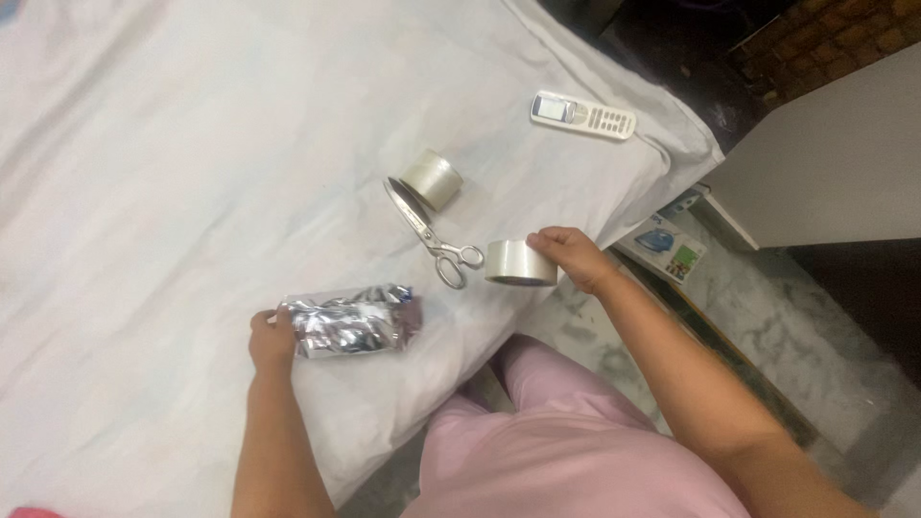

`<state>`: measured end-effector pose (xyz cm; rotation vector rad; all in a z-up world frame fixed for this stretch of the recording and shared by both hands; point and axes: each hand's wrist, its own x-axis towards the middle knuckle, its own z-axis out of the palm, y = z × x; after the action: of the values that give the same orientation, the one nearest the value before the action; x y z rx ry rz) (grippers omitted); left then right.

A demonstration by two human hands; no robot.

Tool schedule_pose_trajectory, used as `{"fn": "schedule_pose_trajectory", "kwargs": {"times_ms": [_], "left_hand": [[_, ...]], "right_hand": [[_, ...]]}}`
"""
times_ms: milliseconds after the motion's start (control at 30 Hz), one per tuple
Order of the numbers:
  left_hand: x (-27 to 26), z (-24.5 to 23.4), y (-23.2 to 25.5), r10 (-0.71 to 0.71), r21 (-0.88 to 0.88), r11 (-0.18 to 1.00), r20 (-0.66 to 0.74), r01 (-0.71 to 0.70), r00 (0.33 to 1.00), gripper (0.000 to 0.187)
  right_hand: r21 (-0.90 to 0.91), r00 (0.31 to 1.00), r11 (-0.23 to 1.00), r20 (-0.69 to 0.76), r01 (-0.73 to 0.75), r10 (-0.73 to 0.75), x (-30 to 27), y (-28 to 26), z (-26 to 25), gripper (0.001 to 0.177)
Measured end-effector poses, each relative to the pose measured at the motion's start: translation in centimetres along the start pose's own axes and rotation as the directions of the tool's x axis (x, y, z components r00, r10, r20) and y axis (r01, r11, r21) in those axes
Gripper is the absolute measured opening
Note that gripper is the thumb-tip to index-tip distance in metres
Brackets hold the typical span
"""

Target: The person wraps a small item using blue and silver foil paper on a white-covered table. They fold the paper around the item, cut and apply clear tape with scissors, and adjust the wrapped package to secure the ends.

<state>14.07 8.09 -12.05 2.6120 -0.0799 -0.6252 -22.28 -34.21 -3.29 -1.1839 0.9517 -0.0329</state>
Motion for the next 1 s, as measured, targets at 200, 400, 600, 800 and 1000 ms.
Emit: {"fn": "schedule_pose_trajectory", "kwargs": {"times_ms": [200,400,600,800,1000], "left_hand": [[-3.3,-0.3,4.1,0.05,-0.069,0.995,-0.318,-0.076,0.947,0.042],[-13.2,1.7,18.4,0.264,-0.423,0.878,0.044,-0.222,0.963,0.042],[-17.3,3.5,27.3,0.36,-0.617,0.785,0.372,-0.062,0.856,0.037],[-17.2,3.9,27.4,0.429,-0.576,0.782,0.223,-0.237,0.875,0.029],[-17.3,4.9,26.2,0.5,-0.43,0.788,0.03,-0.441,0.865,0.023]], "right_hand": [[0.11,0.998,0.993,0.042,-0.043,0.039,1.6,-0.9,-1.8,0.038],[0.185,0.986,0.979,0.126,0.083,-0.107,2.2,-3.0,-0.8,0.036],[-0.012,0.963,0.977,0.174,0.213,-0.208,2.1,-5.1,2.6,0.037],[-0.083,0.975,0.981,0.157,0.174,-0.159,0.6,-6.2,4.5,0.031],[-0.166,0.986,0.977,0.121,0.136,-0.117,0.6,-5.2,5.9,0.033]]}}
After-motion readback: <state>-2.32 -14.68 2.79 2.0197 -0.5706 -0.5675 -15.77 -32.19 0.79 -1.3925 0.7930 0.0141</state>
